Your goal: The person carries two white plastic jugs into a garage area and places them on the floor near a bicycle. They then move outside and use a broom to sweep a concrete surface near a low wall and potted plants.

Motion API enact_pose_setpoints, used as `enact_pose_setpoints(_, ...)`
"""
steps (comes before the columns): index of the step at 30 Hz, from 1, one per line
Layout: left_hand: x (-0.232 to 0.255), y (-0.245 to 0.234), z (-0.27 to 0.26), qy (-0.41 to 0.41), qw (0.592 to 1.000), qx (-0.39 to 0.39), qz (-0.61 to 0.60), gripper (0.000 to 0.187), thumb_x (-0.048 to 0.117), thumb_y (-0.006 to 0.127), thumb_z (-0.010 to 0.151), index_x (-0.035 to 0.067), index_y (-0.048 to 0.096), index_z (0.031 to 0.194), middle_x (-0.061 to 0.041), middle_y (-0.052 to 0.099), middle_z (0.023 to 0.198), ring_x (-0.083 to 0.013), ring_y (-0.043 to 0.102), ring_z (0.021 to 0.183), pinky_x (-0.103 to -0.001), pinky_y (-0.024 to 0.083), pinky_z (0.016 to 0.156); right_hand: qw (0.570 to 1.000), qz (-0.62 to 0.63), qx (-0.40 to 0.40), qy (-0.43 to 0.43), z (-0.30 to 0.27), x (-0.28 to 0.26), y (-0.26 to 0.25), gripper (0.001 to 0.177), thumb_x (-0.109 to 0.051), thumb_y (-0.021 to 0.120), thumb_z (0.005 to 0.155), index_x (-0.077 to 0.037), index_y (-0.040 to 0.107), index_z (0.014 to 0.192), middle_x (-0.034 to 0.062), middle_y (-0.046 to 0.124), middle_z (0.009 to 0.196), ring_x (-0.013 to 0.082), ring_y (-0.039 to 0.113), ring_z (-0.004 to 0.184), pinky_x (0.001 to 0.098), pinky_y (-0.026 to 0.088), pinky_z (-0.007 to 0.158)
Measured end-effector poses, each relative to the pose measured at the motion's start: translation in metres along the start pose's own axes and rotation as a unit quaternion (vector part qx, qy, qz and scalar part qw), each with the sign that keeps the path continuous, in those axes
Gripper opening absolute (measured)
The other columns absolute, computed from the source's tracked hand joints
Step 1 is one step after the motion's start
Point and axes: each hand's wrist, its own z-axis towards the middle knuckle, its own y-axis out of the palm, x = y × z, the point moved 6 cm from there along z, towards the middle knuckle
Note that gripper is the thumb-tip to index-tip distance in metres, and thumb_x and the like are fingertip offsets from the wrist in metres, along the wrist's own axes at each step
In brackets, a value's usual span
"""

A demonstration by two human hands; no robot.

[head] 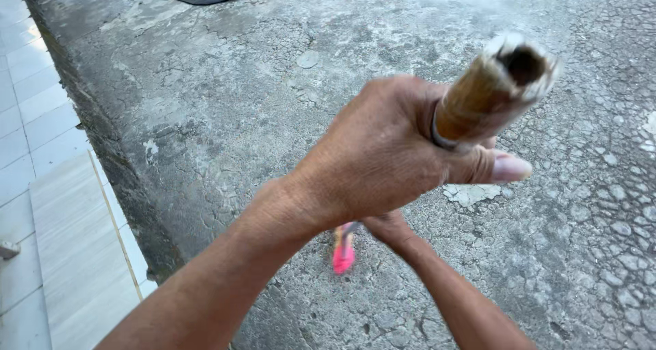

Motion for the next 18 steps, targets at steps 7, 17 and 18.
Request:
enact_pose_setpoints(7,-0.002,0.127,0.063,0.012,0.964,0.043,-0.264,0.04,0.052,0.08,0.077,0.015,0.079,0.094,-0.003,0.08,0.093,-0.0185,0.075,0.101,-0.049,0.059,0.093,0.98,-0.11,0.069,0.151,-0.116,0.085,-0.23,0.03,-0.018,0.071,0.089,-0.006,0.07,0.116,0.0064,0.068,0.091,0.0196,0.065,0.083,0.0403,0.057,0.074)
enact_pose_setpoints(17,0.046,0.145,0.081,-0.02,0.929,0.152,-0.338,0.036,0.046,0.08,0.086,0.013,0.077,0.097,-0.006,0.08,0.088,-0.0186,0.078,0.086,-0.043,0.062,0.092,0.948,-0.205,0.086,0.229,-0.186,0.035,-0.312,0.035,-0.006,0.059,0.091,-0.013,0.071,0.123,0.0108,0.068,0.075,0.0139,0.054,0.054,0.0326,0.045,0.048)
enact_pose_setpoints(18,0.067,0.123,0.084,0.044,0.939,0.158,-0.303,0.036,0.049,0.078,0.088,0.013,0.074,0.091,-0.004,0.077,0.083,-0.0165,0.078,0.082,-0.04,0.064,0.091,0.963,-0.171,0.077,0.195,-0.183,0.015,-0.299,0.032,-0.008,0.061,0.09,-0.012,0.071,0.12,0.0087,0.067,0.072,0.012,0.051,0.05,0.0312,0.046,0.045)
